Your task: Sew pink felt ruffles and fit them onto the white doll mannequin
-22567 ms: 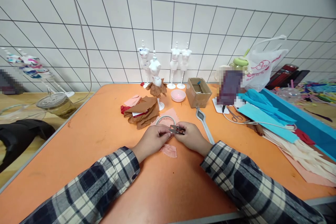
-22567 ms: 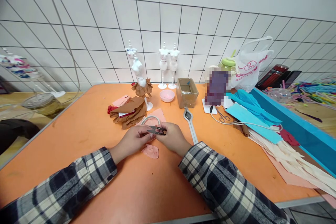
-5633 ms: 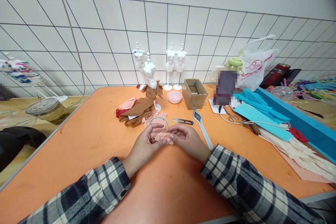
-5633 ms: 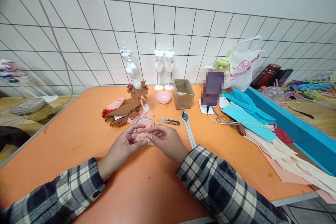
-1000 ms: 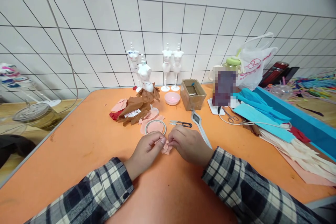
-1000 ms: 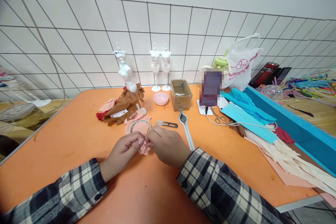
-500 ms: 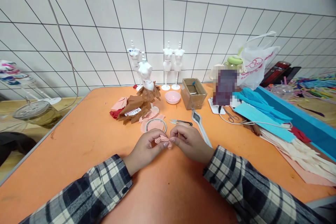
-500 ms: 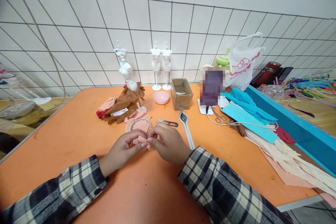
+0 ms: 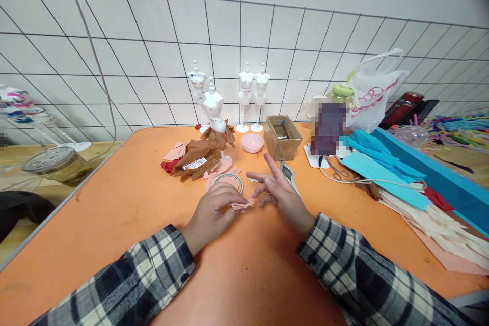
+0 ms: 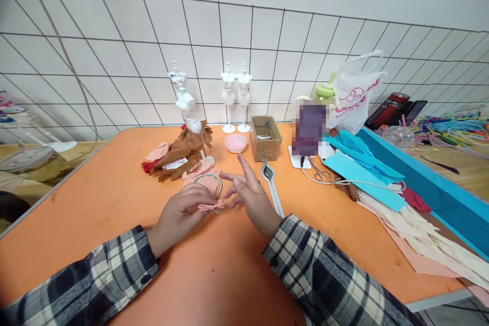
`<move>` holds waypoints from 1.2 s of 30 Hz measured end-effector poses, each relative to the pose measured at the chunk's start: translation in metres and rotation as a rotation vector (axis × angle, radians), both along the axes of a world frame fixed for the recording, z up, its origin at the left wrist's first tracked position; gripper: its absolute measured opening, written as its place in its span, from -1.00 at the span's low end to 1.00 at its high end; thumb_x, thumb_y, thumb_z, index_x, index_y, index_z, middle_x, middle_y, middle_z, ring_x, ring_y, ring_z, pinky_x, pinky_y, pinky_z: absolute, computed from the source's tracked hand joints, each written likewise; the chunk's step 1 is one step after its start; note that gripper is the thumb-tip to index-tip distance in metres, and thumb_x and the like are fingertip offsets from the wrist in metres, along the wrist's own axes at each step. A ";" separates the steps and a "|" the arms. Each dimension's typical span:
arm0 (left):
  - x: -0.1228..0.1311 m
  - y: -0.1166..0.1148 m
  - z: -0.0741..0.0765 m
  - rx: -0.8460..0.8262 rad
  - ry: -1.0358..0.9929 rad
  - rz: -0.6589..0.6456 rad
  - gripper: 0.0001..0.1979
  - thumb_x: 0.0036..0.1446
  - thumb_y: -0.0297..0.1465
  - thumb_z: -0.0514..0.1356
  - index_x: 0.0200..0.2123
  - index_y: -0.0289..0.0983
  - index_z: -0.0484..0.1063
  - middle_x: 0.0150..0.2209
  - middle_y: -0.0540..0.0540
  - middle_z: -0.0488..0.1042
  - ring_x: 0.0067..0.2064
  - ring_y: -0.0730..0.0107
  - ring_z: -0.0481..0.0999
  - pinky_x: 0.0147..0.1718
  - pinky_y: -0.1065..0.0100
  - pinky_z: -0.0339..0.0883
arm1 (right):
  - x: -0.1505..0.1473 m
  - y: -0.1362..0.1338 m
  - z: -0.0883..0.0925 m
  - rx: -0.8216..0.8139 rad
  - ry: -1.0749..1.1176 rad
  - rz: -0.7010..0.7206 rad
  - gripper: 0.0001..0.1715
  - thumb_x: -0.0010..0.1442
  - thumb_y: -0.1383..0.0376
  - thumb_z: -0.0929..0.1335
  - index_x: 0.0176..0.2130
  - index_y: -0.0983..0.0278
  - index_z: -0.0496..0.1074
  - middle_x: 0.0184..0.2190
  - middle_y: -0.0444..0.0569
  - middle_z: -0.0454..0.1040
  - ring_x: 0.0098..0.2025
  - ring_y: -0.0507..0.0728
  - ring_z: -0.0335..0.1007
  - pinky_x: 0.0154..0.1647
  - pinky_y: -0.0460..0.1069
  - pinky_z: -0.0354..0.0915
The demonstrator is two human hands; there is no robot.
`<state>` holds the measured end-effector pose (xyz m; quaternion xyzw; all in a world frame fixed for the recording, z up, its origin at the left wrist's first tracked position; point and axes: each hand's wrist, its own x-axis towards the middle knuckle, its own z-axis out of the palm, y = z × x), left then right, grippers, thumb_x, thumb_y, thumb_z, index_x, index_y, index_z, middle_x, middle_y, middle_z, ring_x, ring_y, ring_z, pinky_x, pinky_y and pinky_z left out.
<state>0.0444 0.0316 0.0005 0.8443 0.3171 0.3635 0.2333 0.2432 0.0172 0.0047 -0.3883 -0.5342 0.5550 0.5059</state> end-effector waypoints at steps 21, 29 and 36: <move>-0.003 -0.009 0.004 0.309 -0.007 0.115 -0.68 0.07 -0.49 0.10 -0.07 -0.21 0.35 -0.09 -0.15 0.47 0.00 0.14 0.37 0.03 0.07 0.18 | -0.022 -0.010 -0.010 -0.090 -0.022 -0.207 0.05 0.04 0.31 0.41 0.34 0.25 -0.17 -0.40 -0.15 0.47 -0.36 0.04 0.41 -0.27 -0.02 0.34; 0.003 -0.003 -0.002 -0.302 -0.055 0.124 -0.72 0.10 -0.27 0.25 -0.13 -0.25 0.45 -0.14 -0.14 0.56 -0.13 0.23 0.54 -0.15 0.30 0.39 | -0.008 -0.002 -0.013 0.244 -0.485 -0.113 0.00 0.09 0.44 0.33 0.35 0.08 -0.19 -0.39 -0.21 0.51 -0.45 0.02 0.32 -0.37 -0.05 0.27; 0.009 -0.002 -0.008 -0.472 -0.199 0.136 -0.88 0.10 -0.38 0.20 -0.33 -0.25 0.54 -0.36 -0.07 0.63 -0.31 0.33 0.60 -0.28 0.39 0.46 | -0.009 -0.008 -0.010 0.348 -0.513 -0.137 -0.05 0.13 0.35 0.36 0.35 0.11 -0.15 -0.18 -0.05 0.48 -0.28 0.07 0.33 -0.28 -0.03 0.34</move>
